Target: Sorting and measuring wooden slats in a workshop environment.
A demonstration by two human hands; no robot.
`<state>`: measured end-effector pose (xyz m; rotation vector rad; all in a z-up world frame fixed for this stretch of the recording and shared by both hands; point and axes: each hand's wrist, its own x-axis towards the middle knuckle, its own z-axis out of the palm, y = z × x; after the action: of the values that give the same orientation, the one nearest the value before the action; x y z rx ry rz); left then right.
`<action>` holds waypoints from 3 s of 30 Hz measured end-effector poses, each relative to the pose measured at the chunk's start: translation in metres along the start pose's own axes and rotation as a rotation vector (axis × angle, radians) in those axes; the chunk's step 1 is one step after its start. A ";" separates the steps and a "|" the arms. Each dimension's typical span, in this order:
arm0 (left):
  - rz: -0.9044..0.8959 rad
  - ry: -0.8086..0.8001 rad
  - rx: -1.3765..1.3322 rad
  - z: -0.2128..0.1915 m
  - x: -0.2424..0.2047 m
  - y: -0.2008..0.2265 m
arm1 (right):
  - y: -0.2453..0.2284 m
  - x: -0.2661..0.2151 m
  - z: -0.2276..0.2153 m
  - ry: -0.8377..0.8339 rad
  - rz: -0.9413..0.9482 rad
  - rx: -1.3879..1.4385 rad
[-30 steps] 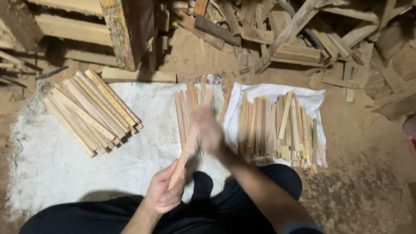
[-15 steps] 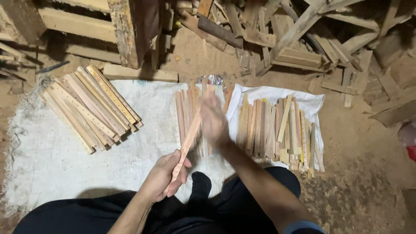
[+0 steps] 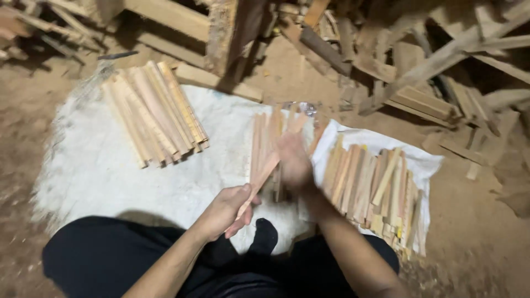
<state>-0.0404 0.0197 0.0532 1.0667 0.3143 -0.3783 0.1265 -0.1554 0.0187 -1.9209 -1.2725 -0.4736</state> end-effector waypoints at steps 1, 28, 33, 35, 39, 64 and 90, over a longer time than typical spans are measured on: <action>0.022 0.013 -0.072 -0.003 0.000 -0.004 | -0.002 0.024 -0.006 0.059 0.317 0.046; -0.045 0.947 0.847 -0.252 0.239 0.004 | 0.079 0.026 0.289 -0.573 0.813 0.059; -0.115 0.947 0.880 -0.246 0.243 -0.002 | 0.138 -0.022 0.351 -0.702 0.594 -0.273; -0.123 0.926 0.809 -0.241 0.237 -0.009 | 0.126 -0.027 0.340 -0.618 0.702 0.000; -0.040 0.919 0.773 -0.220 0.212 -0.020 | 0.098 -0.026 0.302 -0.592 0.902 0.162; -0.288 0.346 1.046 0.024 0.232 -0.168 | 0.179 -0.223 0.057 -0.040 1.224 0.055; -0.370 0.506 1.177 0.052 0.236 -0.170 | 0.145 -0.180 0.016 -0.134 1.543 0.064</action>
<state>0.0972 -0.1350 -0.1573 2.2836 0.7926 -0.6489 0.1772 -0.2829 -0.1684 -2.2471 0.3536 0.4947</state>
